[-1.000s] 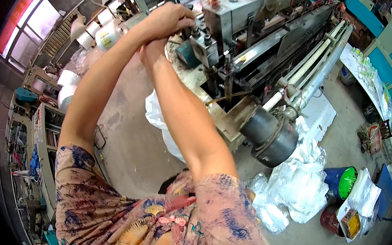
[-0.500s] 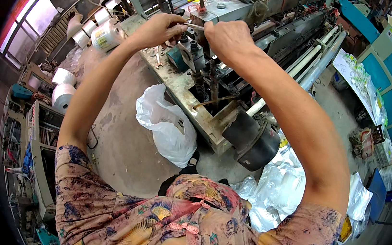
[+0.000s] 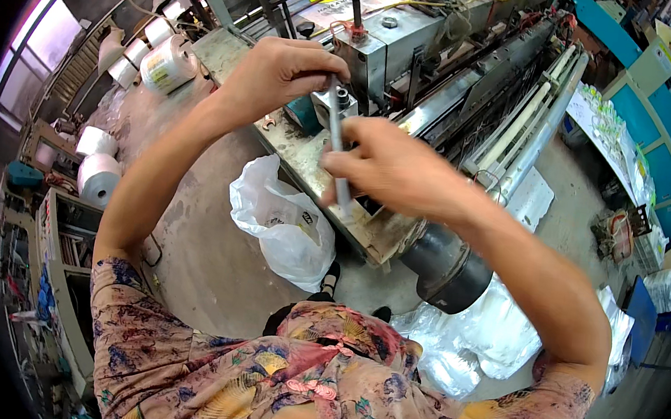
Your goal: The person uses a wrench to tighten bolts on a large industrial machine in a factory setting. They manipulate various components, including a metal bar and a control panel, while performing maintenance tasks. The person also uses a marker to make marks on a metal bar.
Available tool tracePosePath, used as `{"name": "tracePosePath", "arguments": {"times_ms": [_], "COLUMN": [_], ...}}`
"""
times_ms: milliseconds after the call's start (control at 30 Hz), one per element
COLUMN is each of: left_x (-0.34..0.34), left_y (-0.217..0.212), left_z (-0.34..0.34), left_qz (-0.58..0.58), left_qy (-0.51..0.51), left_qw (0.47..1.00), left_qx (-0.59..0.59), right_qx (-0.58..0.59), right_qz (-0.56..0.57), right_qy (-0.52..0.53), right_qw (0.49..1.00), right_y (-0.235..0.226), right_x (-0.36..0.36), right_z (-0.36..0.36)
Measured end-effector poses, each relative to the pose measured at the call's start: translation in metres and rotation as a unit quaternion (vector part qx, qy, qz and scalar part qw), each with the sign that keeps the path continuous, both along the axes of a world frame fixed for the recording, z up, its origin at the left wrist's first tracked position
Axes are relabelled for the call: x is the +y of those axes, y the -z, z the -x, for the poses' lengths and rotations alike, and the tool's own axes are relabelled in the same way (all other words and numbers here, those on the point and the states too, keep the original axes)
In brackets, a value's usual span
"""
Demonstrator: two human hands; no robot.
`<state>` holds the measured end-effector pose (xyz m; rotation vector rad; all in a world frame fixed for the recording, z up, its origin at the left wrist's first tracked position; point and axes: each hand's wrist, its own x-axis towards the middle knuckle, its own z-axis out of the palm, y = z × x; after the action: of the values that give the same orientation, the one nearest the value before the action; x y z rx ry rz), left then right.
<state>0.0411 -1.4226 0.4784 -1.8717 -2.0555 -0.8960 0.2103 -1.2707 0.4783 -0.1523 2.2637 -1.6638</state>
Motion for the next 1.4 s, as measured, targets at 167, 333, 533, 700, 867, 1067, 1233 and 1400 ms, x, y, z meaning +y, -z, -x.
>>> {"name": "tracePosePath", "arguments": {"times_ms": [167,333,533,700,867,1067,1233,1400], "left_x": [0.006,0.006,0.011,0.016,0.019,0.016,0.016,0.023], "left_y": [0.004,0.016,0.012,0.003,0.006,0.012,0.018,0.008], "left_z": [0.010,0.027,0.042,0.050,0.055,0.045,0.046,0.040], "left_qz": [0.057,0.084,0.120,0.166,0.163,0.119,0.088,0.126], "left_qy": [0.003,0.004,0.061,0.111,0.142,0.128,0.143,0.143], "left_qw": [0.989,0.985,0.986,0.975,0.975,0.985,0.986,0.982], "left_qx": [-0.135,-0.149,-0.097,-0.103,-0.056,-0.013,-0.011,-0.008], "right_qx": [-0.035,-0.038,-0.029,-0.016,-0.032,-0.097,-0.135,-0.089], "right_qz": [0.207,0.321,0.377,0.445,0.456,0.278,0.390,0.574], "right_qy": [0.132,0.167,0.191,0.223,0.219,0.127,0.164,0.155], "right_qw": [0.969,0.931,0.906,0.867,0.862,0.947,0.896,0.799], "right_y": [0.025,0.039,0.053,0.059,0.048,0.034,0.040,0.046], "right_x": [-0.061,-0.077,-0.089,-0.101,-0.099,-0.059,-0.073,-0.094], "right_z": [0.024,0.046,0.069,0.088,0.079,0.072,0.074,0.066]}}
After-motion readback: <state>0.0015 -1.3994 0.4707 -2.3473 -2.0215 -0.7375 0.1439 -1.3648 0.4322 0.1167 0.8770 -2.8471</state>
